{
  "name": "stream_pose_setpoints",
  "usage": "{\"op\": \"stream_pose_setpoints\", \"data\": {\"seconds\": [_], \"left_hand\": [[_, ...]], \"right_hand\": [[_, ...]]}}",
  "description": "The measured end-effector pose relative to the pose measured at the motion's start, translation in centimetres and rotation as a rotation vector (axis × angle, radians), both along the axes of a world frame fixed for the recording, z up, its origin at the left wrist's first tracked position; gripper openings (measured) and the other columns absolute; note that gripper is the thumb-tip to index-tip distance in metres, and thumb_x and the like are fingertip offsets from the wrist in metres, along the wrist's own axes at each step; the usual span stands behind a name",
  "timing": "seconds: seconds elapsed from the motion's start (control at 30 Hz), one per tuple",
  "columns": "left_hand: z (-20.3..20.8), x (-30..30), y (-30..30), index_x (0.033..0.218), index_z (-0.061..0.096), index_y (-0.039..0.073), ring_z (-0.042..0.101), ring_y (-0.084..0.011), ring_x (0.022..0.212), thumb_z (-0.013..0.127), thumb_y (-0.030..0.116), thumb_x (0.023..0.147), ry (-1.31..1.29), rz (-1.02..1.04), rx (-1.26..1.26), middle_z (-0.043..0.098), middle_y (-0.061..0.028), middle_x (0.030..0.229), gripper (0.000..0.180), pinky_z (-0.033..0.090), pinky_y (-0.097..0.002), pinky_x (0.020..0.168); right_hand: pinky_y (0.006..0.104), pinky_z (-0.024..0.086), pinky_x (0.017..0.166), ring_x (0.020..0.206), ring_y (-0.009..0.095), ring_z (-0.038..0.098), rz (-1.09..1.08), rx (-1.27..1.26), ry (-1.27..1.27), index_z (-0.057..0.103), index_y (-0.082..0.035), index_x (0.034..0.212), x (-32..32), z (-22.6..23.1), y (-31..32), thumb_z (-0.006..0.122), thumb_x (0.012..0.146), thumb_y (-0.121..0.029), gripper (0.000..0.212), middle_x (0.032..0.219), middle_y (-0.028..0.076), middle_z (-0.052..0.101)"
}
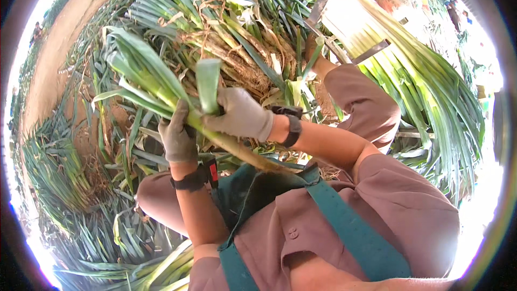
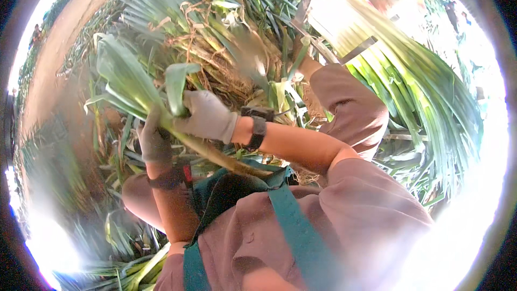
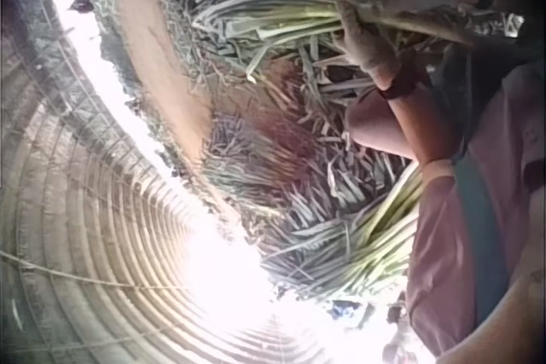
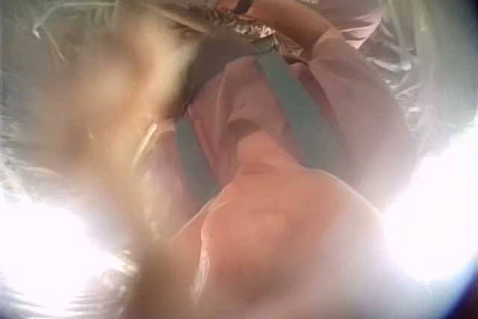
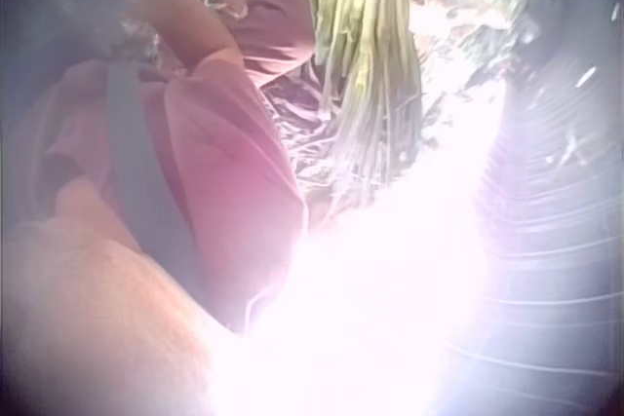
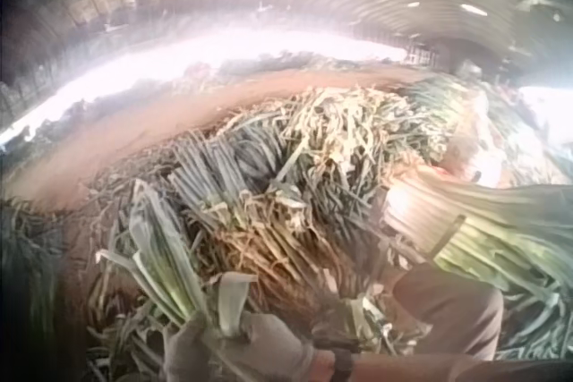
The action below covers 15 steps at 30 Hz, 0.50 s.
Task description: Manually sort and clean leeks by removing dry or damaged outer leaves and grouping them.
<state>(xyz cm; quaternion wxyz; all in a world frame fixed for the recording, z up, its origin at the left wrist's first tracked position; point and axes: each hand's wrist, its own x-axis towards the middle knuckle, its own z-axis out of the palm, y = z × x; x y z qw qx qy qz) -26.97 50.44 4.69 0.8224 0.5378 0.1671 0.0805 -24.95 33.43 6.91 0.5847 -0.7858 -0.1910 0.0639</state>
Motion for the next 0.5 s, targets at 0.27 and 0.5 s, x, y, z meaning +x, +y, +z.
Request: {"op": "stream_pose_setpoints", "data": {"seconds": [0.27, 0.5], "left_hand": [[0.3, -0.1, 0.2, 0.109, 0.061, -0.003, 0.064, -0.0164, 0.071, 0.068, 0.016, 0.091, 0.083, 0.027, -0.070, 0.063, -0.0064, 0.085, 0.027, 0.053, -0.0294, 0.064], [0.8, -1.2, 1.1, 0.112, 0.062, -0.002, 0.063, -0.0179, 0.074, 0.063, 0.030, 0.094, -0.123, -0.156, 0.132, 0.064, -0.0076, 0.088, 0.036, 0.052, -0.0316, 0.069]], "right_hand": [[0.0395, 0.052, 0.071, 0.074, 0.034, 0.066, 0.059, -0.458, 0.101, 0.066, -0.002, 0.096, -6.1, -0.8, -10.5, 0.067, 0.081, -0.026, 0.029, 0.083, 0.018, 0.068], [0.0351, 0.054, 0.073, 0.080, 0.028, 0.069, 0.016, -0.617, -0.060, 0.068, -0.002, 0.111, -3.3, 3.2, -11.0, 0.073, 0.085, -0.035, 0.042, 0.095, 0.015, 0.069]]}}
